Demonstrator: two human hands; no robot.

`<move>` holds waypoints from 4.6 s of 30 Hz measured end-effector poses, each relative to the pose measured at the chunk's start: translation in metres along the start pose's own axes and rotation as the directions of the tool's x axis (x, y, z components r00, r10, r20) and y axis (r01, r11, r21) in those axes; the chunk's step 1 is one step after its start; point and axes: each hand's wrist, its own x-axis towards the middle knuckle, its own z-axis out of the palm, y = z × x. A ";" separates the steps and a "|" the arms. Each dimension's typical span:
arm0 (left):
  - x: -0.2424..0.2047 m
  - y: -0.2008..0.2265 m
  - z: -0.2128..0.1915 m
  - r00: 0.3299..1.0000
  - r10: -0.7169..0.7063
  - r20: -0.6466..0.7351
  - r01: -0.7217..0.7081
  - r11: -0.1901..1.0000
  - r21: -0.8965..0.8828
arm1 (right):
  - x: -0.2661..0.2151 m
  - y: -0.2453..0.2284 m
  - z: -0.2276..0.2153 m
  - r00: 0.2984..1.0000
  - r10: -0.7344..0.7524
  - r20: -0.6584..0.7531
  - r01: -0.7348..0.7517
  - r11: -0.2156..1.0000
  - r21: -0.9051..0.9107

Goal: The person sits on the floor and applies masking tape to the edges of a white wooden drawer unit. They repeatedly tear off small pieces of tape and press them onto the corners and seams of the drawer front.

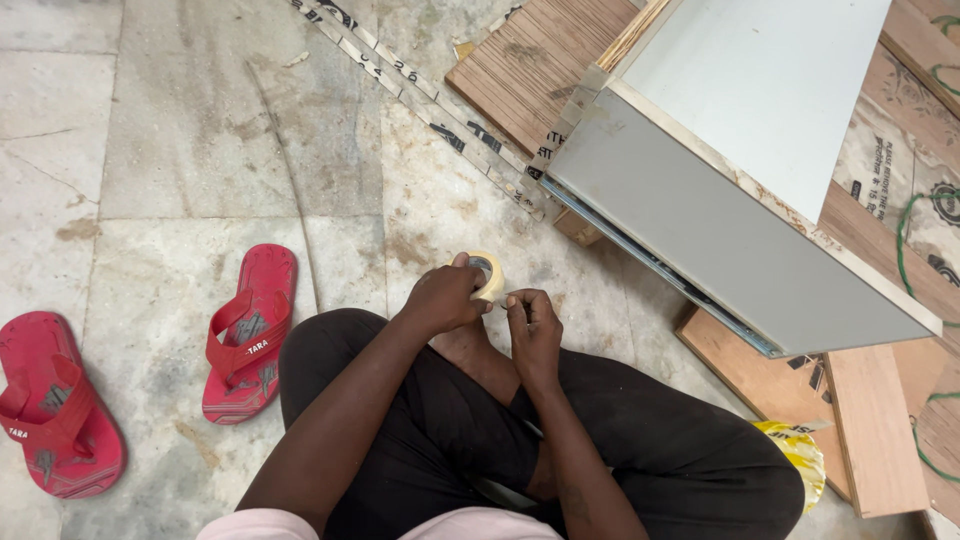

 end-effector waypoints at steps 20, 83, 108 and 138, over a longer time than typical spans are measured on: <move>0.000 0.000 0.003 0.994 0.106 -0.030 -0.105 0.993 0.055 | 0.008 0.007 -0.004 0.978 0.207 -0.038 -0.192 0.954 0.232; 0.011 -0.001 0.035 0.988 0.130 -0.084 -0.101 0.952 0.290 | 0.004 0.048 -0.087 0.890 0.427 -0.160 -0.206 0.689 0.695; 0.074 0.050 -0.059 0.880 0.097 -0.464 -0.440 0.535 -0.721 | 0.084 -0.071 -0.010 0.958 0.034 -0.285 0.120 0.855 0.504; 0.142 0.055 -0.073 0.814 0.017 -0.580 -0.550 0.341 -0.762 | 0.157 -0.089 0.015 0.811 -0.176 -0.558 0.269 0.959 0.088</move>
